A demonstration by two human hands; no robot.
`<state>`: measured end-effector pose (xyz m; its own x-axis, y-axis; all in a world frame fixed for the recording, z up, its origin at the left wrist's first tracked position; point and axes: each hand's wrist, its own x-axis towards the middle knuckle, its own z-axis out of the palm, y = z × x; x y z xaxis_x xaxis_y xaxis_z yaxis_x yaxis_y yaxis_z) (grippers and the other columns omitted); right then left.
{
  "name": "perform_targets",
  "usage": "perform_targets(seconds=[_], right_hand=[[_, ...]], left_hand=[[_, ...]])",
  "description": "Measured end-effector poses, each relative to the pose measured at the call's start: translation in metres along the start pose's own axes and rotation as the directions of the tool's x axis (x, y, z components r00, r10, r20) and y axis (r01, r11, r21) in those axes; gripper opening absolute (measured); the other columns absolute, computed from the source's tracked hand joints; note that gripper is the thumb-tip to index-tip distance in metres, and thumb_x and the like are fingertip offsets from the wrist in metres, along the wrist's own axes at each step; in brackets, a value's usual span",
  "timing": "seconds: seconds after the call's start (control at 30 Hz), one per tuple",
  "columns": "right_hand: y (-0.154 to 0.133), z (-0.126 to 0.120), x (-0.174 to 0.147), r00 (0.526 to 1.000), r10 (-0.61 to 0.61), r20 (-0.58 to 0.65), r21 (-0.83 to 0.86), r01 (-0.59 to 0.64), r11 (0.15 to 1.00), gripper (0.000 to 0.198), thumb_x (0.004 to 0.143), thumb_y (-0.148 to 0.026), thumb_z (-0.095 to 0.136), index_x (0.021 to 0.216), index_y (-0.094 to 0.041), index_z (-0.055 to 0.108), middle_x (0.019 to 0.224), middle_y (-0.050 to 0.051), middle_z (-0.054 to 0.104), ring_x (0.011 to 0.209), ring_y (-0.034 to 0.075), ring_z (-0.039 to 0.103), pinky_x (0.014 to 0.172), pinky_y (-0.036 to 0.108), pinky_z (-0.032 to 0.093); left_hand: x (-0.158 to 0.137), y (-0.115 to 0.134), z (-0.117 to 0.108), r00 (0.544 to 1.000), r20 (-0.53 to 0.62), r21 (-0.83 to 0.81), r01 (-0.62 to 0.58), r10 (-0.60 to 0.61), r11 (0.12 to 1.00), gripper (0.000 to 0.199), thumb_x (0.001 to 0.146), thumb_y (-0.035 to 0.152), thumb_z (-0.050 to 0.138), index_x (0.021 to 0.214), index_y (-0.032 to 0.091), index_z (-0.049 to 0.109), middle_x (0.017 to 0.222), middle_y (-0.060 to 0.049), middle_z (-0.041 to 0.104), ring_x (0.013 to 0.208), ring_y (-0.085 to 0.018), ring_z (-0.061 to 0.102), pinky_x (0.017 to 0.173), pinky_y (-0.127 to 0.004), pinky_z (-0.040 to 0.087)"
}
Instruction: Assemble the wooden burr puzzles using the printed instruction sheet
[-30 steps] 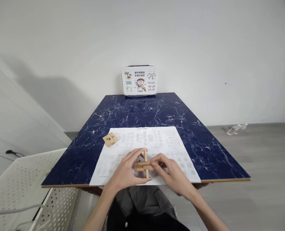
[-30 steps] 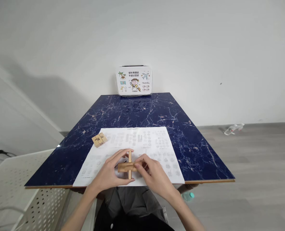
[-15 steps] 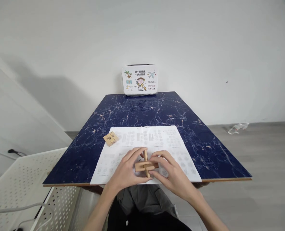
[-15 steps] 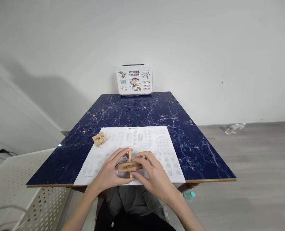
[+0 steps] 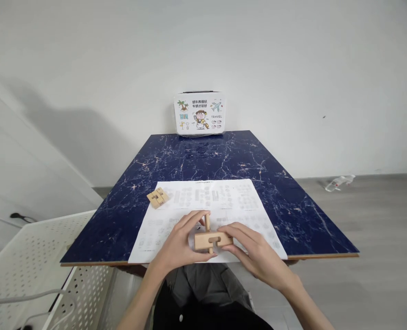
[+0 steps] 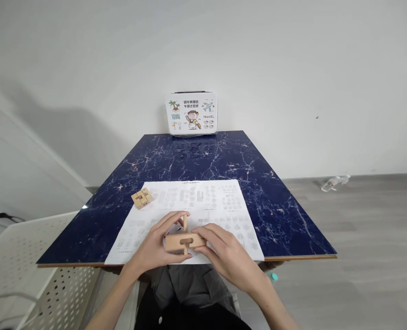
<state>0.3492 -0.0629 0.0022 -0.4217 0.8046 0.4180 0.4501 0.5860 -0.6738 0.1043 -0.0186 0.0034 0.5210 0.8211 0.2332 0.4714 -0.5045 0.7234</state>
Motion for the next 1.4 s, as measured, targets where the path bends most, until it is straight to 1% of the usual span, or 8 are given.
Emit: perform_targets(seconds=[0.23, 0.37, 0.47, 0.57, 0.67, 0.73, 0.97, 1.4], right_hand=[[0.031, -0.013, -0.008, 0.956, 0.162, -0.245, -0.167, -0.207, 0.964, 0.030, 0.108, -0.037, 0.049, 0.134, -0.026, 0.058, 0.120, 0.014, 0.069, 0.109, 0.032, 0.067, 0.090, 0.046, 0.055], [0.059, 0.000, -0.011, 0.951, 0.179, -0.251, -0.309, -0.254, 0.917, 0.027, 0.106, -0.035, 0.051, 0.129, -0.024, 0.062, 0.116, 0.014, 0.069, 0.108, 0.035, 0.065, 0.090, 0.051, 0.054], [0.061, 0.006, -0.010, 0.953, 0.169, -0.251, -0.357, -0.254, 0.899, 0.025, 0.105, -0.034, 0.054, 0.127, -0.025, 0.064, 0.117, 0.014, 0.067, 0.112, 0.037, 0.062, 0.092, 0.055, 0.053], [0.043, 0.004, -0.006, 0.960, 0.146, -0.239, -0.273, -0.211, 0.939, 0.032, 0.105, -0.034, 0.055, 0.136, -0.026, 0.059, 0.130, 0.016, 0.061, 0.121, 0.035, 0.059, 0.098, 0.054, 0.052], [0.017, 0.003, 0.000, 0.991, 0.104, -0.085, -0.070, -0.110, 0.991, 0.034, 0.108, -0.032, 0.048, 0.142, -0.030, 0.053, 0.141, 0.012, 0.058, 0.129, 0.029, 0.058, 0.104, 0.046, 0.053], [0.004, 0.006, 0.004, 0.998, 0.047, -0.038, -0.059, -0.049, 0.997, 0.031, 0.107, -0.031, 0.051, 0.138, -0.030, 0.056, 0.140, 0.011, 0.061, 0.134, 0.030, 0.056, 0.108, 0.048, 0.050], [-0.004, 0.020, 0.009, 0.996, -0.085, -0.041, -0.080, 0.081, 0.993, 0.018, 0.107, -0.017, 0.047, 0.115, -0.023, 0.062, 0.105, 0.008, 0.071, 0.093, 0.023, 0.070, 0.082, 0.037, 0.056], [-0.016, 0.015, 0.001, 0.998, -0.057, 0.018, 0.139, 0.054, 0.989, 0.018, 0.107, -0.017, 0.050, 0.114, -0.024, 0.065, 0.099, 0.005, 0.068, 0.088, 0.020, 0.064, 0.077, 0.031, 0.049]], left_hand=[[0.001, 0.000, 0.000, 0.999, -0.034, 0.020, 0.016, -0.015, 1.000, 0.089, 0.075, 0.038, 0.089, 0.151, 0.033, 0.044, 0.144, -0.009, 0.054, 0.121, -0.028, 0.060, 0.106, -0.043, 0.051], [0.001, 0.001, -0.001, 0.999, -0.037, 0.032, 0.026, -0.025, 0.999, 0.091, 0.074, 0.039, 0.089, 0.152, 0.033, 0.043, 0.144, -0.008, 0.054, 0.122, -0.028, 0.060, 0.107, -0.042, 0.051], [0.001, 0.001, -0.001, 0.999, -0.026, 0.035, 0.028, -0.027, 0.999, 0.093, 0.074, 0.041, 0.090, 0.153, 0.032, 0.042, 0.145, -0.009, 0.053, 0.124, -0.028, 0.059, 0.109, -0.043, 0.050], [0.000, 0.002, 0.000, 0.999, -0.018, 0.036, 0.031, -0.031, 0.999, 0.094, 0.074, 0.042, 0.089, 0.155, 0.032, 0.041, 0.148, -0.009, 0.051, 0.130, -0.031, 0.056, 0.113, -0.045, 0.049], [-0.001, 0.002, 0.000, 1.000, -0.012, 0.024, 0.018, -0.018, 1.000, 0.096, 0.076, 0.040, 0.088, 0.157, 0.034, 0.039, 0.150, -0.009, 0.049, 0.137, -0.031, 0.052, 0.116, -0.045, 0.046], [-0.001, 0.002, 0.000, 1.000, 0.000, 0.008, 0.002, -0.002, 1.000, 0.096, 0.076, 0.037, 0.088, 0.158, 0.034, 0.038, 0.148, -0.008, 0.050, 0.136, -0.031, 0.052, 0.115, -0.045, 0.047], [-0.002, -0.002, 0.000, 0.999, 0.026, -0.021, -0.045, 0.045, 0.999, 0.096, 0.076, 0.033, 0.087, 0.159, 0.035, 0.038, 0.145, -0.007, 0.051, 0.132, -0.029, 0.054, 0.112, -0.042, 0.049], [0.000, 0.002, -0.002, 0.999, 0.026, -0.074, -0.041, 0.043, 0.996, 0.093, 0.076, 0.030, 0.086, 0.157, 0.031, 0.040, 0.149, -0.009, 0.047, 0.135, -0.030, 0.050, 0.116, -0.043, 0.041]])
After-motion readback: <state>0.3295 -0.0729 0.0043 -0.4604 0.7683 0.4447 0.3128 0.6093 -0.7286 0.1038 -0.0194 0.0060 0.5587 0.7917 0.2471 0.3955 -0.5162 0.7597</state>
